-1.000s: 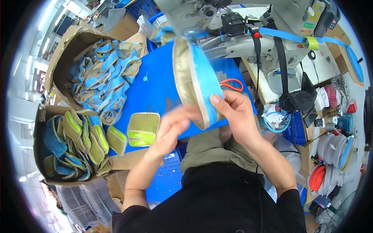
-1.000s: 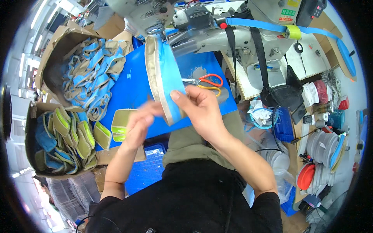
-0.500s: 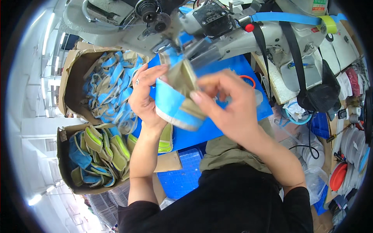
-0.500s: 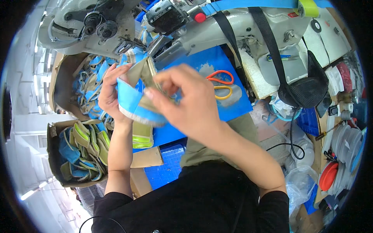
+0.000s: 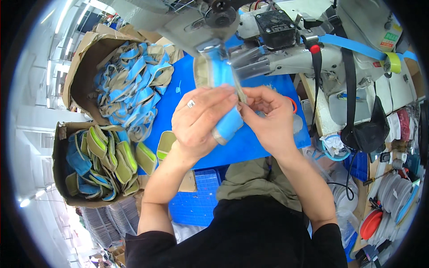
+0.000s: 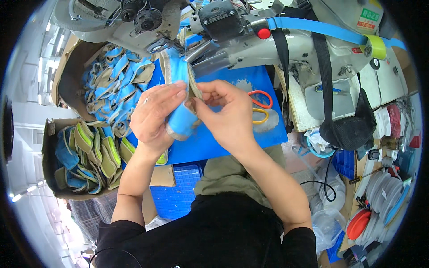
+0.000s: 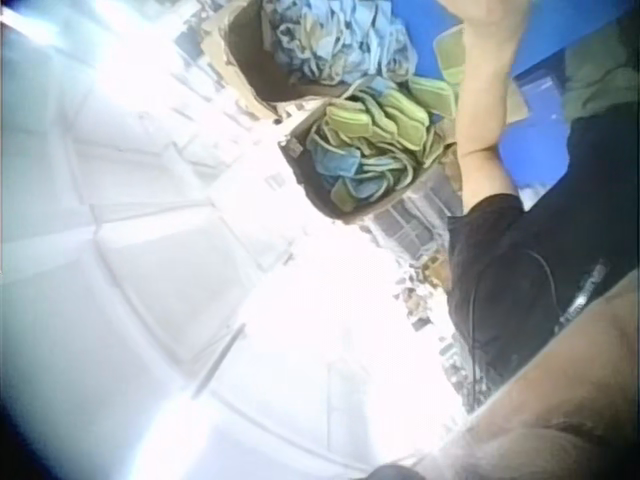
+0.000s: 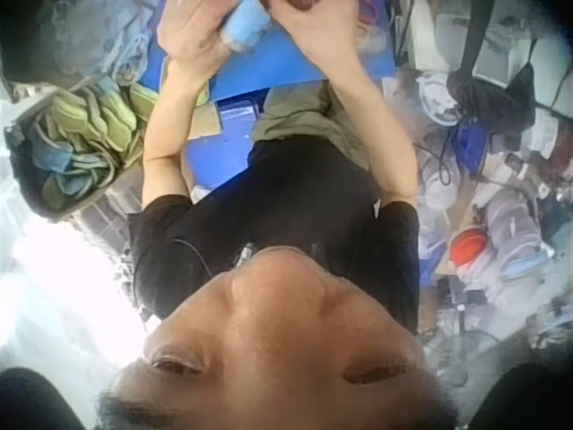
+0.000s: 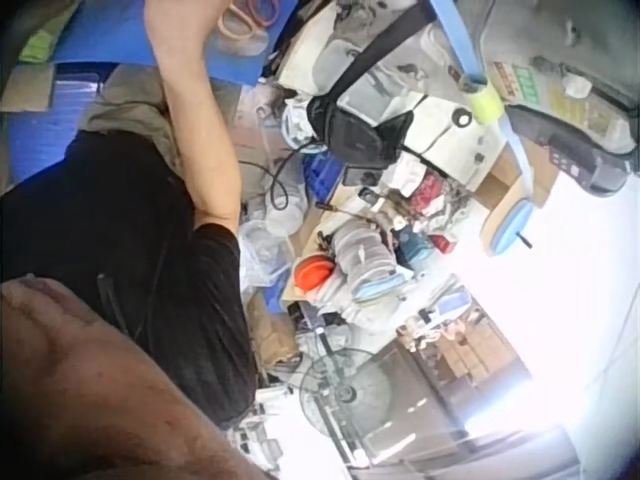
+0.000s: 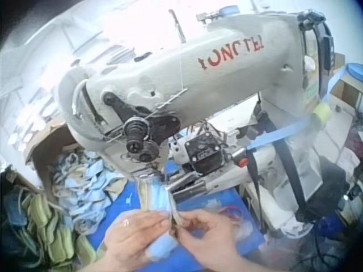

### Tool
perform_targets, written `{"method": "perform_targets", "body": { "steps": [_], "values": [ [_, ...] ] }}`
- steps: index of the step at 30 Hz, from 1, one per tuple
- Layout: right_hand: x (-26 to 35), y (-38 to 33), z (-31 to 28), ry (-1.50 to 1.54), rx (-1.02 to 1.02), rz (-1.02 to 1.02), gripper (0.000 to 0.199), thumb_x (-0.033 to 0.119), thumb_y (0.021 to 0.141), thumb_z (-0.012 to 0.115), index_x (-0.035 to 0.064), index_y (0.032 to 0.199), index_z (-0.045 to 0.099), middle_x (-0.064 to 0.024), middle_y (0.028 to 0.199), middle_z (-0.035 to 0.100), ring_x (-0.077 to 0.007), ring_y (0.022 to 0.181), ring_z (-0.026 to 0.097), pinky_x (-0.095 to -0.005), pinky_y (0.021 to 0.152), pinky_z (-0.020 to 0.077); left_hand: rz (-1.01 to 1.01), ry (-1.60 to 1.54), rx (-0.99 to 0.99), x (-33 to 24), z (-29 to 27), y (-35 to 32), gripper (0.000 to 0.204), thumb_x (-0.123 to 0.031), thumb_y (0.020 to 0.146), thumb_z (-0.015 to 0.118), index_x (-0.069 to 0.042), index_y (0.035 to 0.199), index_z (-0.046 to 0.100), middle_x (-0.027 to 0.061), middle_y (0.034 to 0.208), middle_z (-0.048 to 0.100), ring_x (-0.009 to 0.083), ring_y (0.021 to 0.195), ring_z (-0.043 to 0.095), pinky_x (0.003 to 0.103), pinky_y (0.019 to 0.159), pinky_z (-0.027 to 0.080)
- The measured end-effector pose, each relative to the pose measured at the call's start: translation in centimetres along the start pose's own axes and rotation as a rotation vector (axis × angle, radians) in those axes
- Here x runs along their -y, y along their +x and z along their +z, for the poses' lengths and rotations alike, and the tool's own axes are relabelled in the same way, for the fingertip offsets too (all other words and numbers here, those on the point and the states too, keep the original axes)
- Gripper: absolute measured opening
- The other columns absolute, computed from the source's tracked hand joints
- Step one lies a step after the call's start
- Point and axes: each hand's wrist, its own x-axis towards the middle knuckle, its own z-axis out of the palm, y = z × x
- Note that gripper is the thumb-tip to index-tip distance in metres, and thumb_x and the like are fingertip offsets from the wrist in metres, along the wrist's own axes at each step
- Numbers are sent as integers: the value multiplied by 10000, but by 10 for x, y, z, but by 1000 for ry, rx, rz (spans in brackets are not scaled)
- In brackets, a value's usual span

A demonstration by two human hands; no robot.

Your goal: Assembling and sewing small fabric pouches at an industrial sewing machine.

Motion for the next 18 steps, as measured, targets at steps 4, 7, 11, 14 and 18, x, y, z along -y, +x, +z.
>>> {"method": "perform_targets", "body": {
  "steps": [4,7,11,14,18],
  "values": [
    [10,0,0,-52,-3,12,211,-2,854,795,7,1063,762,-25,880,736,-77,801,682,-255,752,559,-13,34,94,-9,-5,1,272,-109,736,853,-42,990,784,110,1033,789,252,979,778,370,845,586],
    [10,-1,-2,-37,-3,29,197,-22,859,779,-6,1054,757,-30,873,739,-74,801,682,-251,760,561,-45,17,114,-11,-7,5,251,-111,754,834,-47,990,781,104,1047,794,244,1020,778,367,876,571],
    [6,7,2,3,-13,13,185,-55,864,753,-27,1047,745,-40,867,744,-75,800,692,-247,753,568,-60,7,135,-5,-7,7,241,-119,771,818,-61,1003,785,87,1051,794,227,1024,777,364,897,559],
    [-1,16,4,-13,-19,12,179,-56,867,750,-31,1044,740,-48,873,748,-78,796,698,-250,737,573,-70,24,136,2,-5,10,246,-123,769,821,-71,1008,788,77,1054,795,216,1024,777,367,907,556],
    [-3,19,9,-8,-39,-20,180,-59,861,749,-30,1038,741,-61,875,761,-91,787,714,-258,731,578,-81,38,145,7,-7,11,238,-124,775,826,-82,1007,794,69,1051,798,211,1028,777,377,935,559]
  ]
}}
